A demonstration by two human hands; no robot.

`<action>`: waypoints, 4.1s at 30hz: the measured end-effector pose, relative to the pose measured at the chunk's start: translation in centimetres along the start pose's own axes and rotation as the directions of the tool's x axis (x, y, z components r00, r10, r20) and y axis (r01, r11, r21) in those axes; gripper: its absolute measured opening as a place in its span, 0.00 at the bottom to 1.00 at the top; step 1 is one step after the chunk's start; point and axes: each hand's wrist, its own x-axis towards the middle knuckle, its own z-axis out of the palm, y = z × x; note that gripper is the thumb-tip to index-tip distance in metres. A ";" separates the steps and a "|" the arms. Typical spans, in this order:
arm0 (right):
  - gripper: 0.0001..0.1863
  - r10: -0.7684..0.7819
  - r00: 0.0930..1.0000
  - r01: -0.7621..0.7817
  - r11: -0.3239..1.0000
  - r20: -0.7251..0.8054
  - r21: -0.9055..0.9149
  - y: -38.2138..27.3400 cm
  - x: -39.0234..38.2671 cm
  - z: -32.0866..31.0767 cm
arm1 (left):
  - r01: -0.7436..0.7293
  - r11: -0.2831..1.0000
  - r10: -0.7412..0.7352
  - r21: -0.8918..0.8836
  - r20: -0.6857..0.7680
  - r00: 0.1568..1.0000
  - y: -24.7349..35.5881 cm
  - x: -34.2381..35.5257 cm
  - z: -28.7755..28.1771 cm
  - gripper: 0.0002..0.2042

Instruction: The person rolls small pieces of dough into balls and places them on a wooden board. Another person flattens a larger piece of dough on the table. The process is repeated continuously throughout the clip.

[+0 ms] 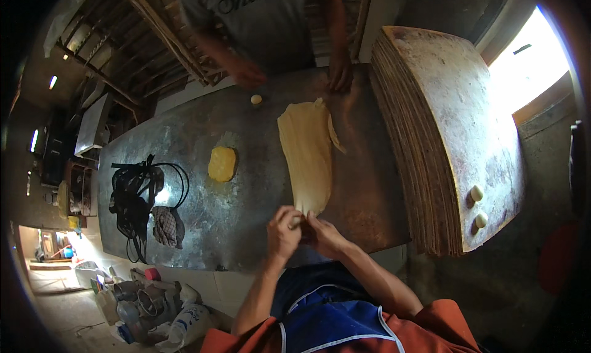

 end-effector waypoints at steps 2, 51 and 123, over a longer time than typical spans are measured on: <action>0.21 0.001 0.998 -0.007 0.995 -0.065 -0.095 0.1 1.6 0.8 | 0.141 0.981 -0.143 -0.129 -0.001 0.990 3.9 -3.7 -2.1 0.18; 0.19 -0.507 0.704 0.305 -0.416 0.497 -0.856 -0.2 -2.0 -13.7 | -0.050 0.998 0.055 0.030 -0.204 0.977 -6.3 -7.2 3.4 0.17; 0.40 -0.847 -0.478 -0.046 -0.239 0.232 -0.970 -19.9 -36.3 -11.0 | -0.618 0.557 0.829 -0.555 0.423 0.367 39.9 18.5 20.2 0.33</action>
